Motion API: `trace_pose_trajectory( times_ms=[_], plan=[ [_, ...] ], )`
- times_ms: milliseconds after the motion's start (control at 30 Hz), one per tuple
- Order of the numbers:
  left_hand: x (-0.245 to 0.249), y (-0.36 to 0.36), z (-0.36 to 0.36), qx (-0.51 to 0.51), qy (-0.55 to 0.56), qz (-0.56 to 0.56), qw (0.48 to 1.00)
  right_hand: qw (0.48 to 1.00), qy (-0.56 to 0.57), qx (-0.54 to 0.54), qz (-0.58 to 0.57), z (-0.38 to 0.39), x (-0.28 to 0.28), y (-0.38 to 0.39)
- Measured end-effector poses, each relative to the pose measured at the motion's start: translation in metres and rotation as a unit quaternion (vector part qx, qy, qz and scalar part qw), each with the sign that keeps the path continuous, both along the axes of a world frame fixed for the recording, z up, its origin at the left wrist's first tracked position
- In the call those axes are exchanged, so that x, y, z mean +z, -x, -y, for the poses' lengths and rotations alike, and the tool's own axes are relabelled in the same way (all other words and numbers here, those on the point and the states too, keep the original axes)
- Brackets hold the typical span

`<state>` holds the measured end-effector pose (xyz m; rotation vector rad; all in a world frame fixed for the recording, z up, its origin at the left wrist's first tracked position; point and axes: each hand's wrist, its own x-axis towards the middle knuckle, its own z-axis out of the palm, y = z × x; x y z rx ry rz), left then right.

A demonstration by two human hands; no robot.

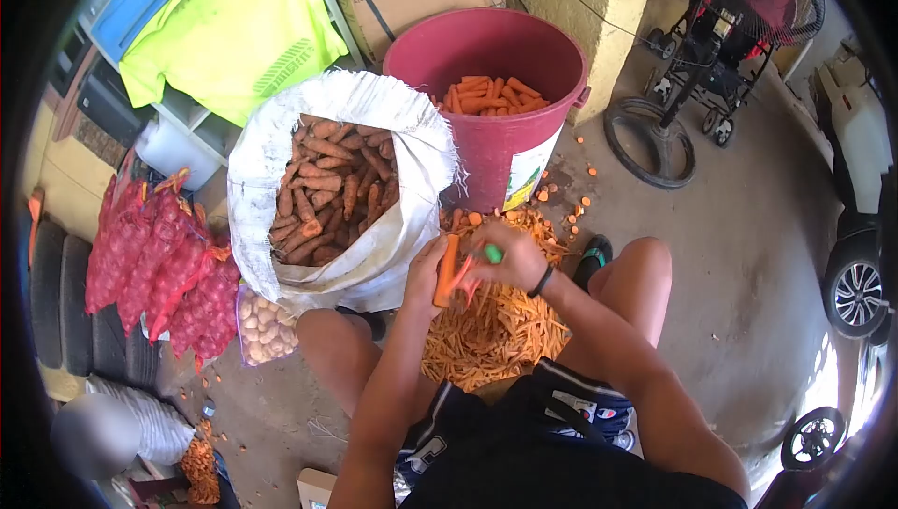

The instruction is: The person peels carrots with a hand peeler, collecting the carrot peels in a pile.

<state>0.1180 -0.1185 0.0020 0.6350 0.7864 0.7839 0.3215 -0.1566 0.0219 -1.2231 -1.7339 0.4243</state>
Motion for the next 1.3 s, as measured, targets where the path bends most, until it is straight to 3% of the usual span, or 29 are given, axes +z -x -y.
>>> trace_pose_trajectory(
  times_ms=[67,200,300,433,467,567,667,767,867,1000,1067,1167,1267,1300],
  plan=[
    [-0.013,0.003,0.001,-0.013,0.0,-0.004,1.0,0.999,-0.027,0.039,0.024,0.005,-0.002,0.011],
    [-0.009,0.01,0.003,-0.048,-0.026,-0.063,0.997,0.99,0.008,-0.139,0.028,-0.02,-0.002,-0.028],
    [-0.011,0.012,-0.002,-0.049,-0.032,-0.044,0.997,0.985,0.08,-0.153,-0.018,-0.015,0.0,-0.026],
    [-0.012,0.003,-0.001,0.0,-0.004,-0.007,1.0,0.998,-0.014,0.043,0.034,0.012,0.007,0.016],
    [-0.013,0.003,0.001,-0.002,-0.011,-0.015,1.0,0.999,-0.013,0.041,0.025,0.007,-0.002,0.01],
    [-0.007,0.012,0.008,-0.036,0.0,-0.053,0.998,0.992,0.04,-0.114,0.029,-0.014,-0.01,-0.022],
    [-0.007,0.01,0.006,-0.049,-0.008,-0.042,0.998,0.981,0.089,-0.171,-0.008,-0.022,-0.012,-0.041],
    [-0.018,0.011,0.0,-0.019,0.015,-0.029,0.999,0.999,0.03,-0.018,-0.011,0.0,-0.007,-0.005],
    [-0.009,0.003,0.006,0.002,0.019,-0.039,0.999,0.998,0.017,0.067,0.004,0.009,-0.006,0.014],
    [-0.012,0.011,0.006,-0.063,-0.011,-0.058,0.996,0.994,0.041,-0.09,0.04,-0.015,-0.008,-0.026],
    [-0.012,0.011,0.005,-0.046,0.002,-0.055,0.997,0.986,0.023,-0.162,0.033,-0.022,-0.011,-0.035],
    [-0.015,0.009,0.0,-0.017,0.016,-0.025,0.999,0.998,0.036,-0.042,-0.013,-0.005,-0.007,-0.005],
    [-0.015,0.004,0.005,-0.01,-0.004,-0.012,1.0,0.998,-0.007,0.059,0.016,0.008,-0.002,0.015],
    [-0.015,0.005,0.009,-0.015,-0.013,-0.016,1.0,1.0,0.01,0.012,0.025,0.005,-0.006,0.011]
  ],
)
